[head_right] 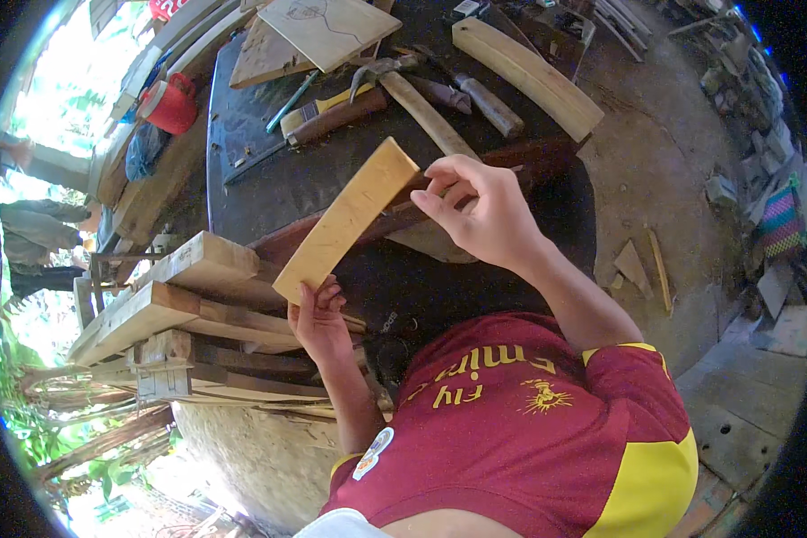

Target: Sanding and carving a pattern into a piece of wood using a chisel and hammer.

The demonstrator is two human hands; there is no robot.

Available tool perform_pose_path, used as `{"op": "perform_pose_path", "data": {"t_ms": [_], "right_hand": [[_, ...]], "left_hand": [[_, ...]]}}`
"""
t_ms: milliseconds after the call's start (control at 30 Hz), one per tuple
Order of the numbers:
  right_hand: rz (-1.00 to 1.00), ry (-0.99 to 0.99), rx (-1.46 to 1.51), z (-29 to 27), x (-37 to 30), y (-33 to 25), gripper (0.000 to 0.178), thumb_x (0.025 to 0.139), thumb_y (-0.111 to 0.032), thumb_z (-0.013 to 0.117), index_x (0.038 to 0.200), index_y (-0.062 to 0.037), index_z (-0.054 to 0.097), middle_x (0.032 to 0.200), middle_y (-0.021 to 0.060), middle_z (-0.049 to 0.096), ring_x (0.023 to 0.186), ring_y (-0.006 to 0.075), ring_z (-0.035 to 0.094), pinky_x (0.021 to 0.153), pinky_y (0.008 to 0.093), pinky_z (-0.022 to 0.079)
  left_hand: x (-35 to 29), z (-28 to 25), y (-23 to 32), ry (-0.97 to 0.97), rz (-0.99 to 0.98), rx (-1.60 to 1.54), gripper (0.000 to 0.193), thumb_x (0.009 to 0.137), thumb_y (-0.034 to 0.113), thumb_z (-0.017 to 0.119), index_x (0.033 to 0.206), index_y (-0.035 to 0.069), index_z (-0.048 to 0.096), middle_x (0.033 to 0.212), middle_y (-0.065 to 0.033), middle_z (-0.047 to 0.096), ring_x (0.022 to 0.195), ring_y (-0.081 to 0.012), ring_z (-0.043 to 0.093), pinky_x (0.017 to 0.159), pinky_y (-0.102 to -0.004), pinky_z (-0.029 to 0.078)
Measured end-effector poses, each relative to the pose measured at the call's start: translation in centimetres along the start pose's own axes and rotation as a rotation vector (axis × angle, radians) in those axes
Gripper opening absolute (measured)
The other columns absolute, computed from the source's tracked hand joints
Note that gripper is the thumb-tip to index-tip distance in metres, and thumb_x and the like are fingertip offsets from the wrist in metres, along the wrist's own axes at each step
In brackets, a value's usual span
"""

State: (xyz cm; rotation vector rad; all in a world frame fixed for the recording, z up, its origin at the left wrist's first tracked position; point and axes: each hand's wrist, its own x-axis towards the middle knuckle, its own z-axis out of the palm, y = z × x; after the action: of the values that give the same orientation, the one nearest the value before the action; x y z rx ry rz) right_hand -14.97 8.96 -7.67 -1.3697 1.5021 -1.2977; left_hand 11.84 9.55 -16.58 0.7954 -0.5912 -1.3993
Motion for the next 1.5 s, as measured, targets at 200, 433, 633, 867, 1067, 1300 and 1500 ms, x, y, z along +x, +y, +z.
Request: {"op": "perform_pose_path", "data": {"t_ms": [200, 433, 633, 867, 1067, 1300, 1500], "right_hand": [[-0.282, 0.150, -0.333, -2.5, 2.1, 0.3, 0.026, 0.088, -0.018, 0.077, 0.106, -0.0017, 0.067, 0.094, 0.0133, 0.070, 0.077, 0.0195, 0.069, 0.061, 0.0304, 0.054], [-0.365, 0.112, -0.532, -3.7, 2.4, 2.1, 0.031, 0.084, -0.017, 0.079, 0.105, 0.0000, 0.064, 0.114, 0.0176, 0.063, 0.104, 0.0369, 0.064, 0.089, 0.0418, 0.053], [-0.489, 0.181, -0.532, -5.3, 5.6, 2.0, 0.020, 0.084, -0.013, 0.077, 0.098, -0.0005, 0.068, 0.106, 0.0148, 0.068, 0.098, 0.0346, 0.066, 0.086, 0.0410, 0.053], [-0.393, 0.134, -0.881, -5.2, 12.0, 3.2, 0.032, 0.087, -0.013, 0.071, 0.118, -0.0027, 0.068, 0.123, 0.0148, 0.067, 0.121, 0.0336, 0.059, 0.101, 0.0463, 0.045], [-0.307, 0.012, -0.975, -5.3, 13.4, 2.7, 0.028, 0.091, -0.008, 0.065, 0.119, -0.0024, 0.068, 0.122, 0.0184, 0.068, 0.125, 0.0344, 0.058, 0.104, 0.0519, 0.043], [-0.327, 0.222, -0.704, -6.8, 11.1, -0.8, 0.028, 0.097, -0.003, 0.057, 0.124, 0.0015, 0.064, 0.113, 0.0177, 0.071, 0.101, 0.0323, 0.069, 0.085, 0.0421, 0.053], [-0.003, -0.039, 0.284, -2.2, 2.2, -0.8, 0.040, 0.105, -0.018, 0.056, 0.141, -0.0009, 0.051, 0.099, 0.0093, 0.063, 0.080, 0.0115, 0.061, 0.068, 0.0248, 0.053]], "left_hand": [[-1.1, -0.3, 0.3, 0.133, -0.101, -0.113, 0.036, 0.102, 0.013, 0.054, 0.133, -0.006, 0.051, 0.109, -0.0295, 0.070, 0.091, -0.0280, 0.075, 0.067, -0.0319, 0.064], [-1.2, 1.8, 0.2, 0.155, -0.069, 0.142, 0.037, 0.100, 0.018, 0.057, 0.128, -0.007, 0.056, 0.110, -0.0262, 0.070, 0.089, -0.0293, 0.074, 0.070, -0.0348, 0.063], [1.8, 3.2, -0.8, 0.177, -0.115, 0.305, 0.057, 0.107, 0.042, 0.040, 0.126, -0.008, 0.059, 0.098, -0.0260, 0.073, 0.085, -0.0314, 0.074, 0.067, -0.0354, 0.059], [4.2, 5.3, -1.5, 0.135, -0.143, 0.532, 0.056, 0.105, 0.045, 0.042, 0.125, -0.004, 0.061, 0.101, -0.0211, 0.074, 0.084, -0.0270, 0.074, 0.071, -0.0346, 0.056], [2.7, 5.8, -2.1, 0.131, -0.120, 0.453, 0.044, 0.106, 0.034, 0.049, 0.126, -0.004, 0.059, 0.104, -0.0194, 0.074, 0.086, -0.0248, 0.074, 0.071, -0.0300, 0.057], [1.7, 5.5, -1.5, 0.105, 0.028, 0.434, 0.041, 0.104, 0.024, 0.055, 0.136, 0.000, 0.048, 0.115, -0.0142, 0.070, 0.092, -0.0195, 0.071, 0.076, -0.0290, 0.055], [1.2, 4.0, -1.7, 0.111, 0.209, 0.572, 0.051, 0.100, 0.022, 0.061, 0.143, 0.001, 0.041, 0.122, -0.0134, 0.067, 0.104, -0.0175, 0.067, 0.080, -0.0278, 0.053]]}}
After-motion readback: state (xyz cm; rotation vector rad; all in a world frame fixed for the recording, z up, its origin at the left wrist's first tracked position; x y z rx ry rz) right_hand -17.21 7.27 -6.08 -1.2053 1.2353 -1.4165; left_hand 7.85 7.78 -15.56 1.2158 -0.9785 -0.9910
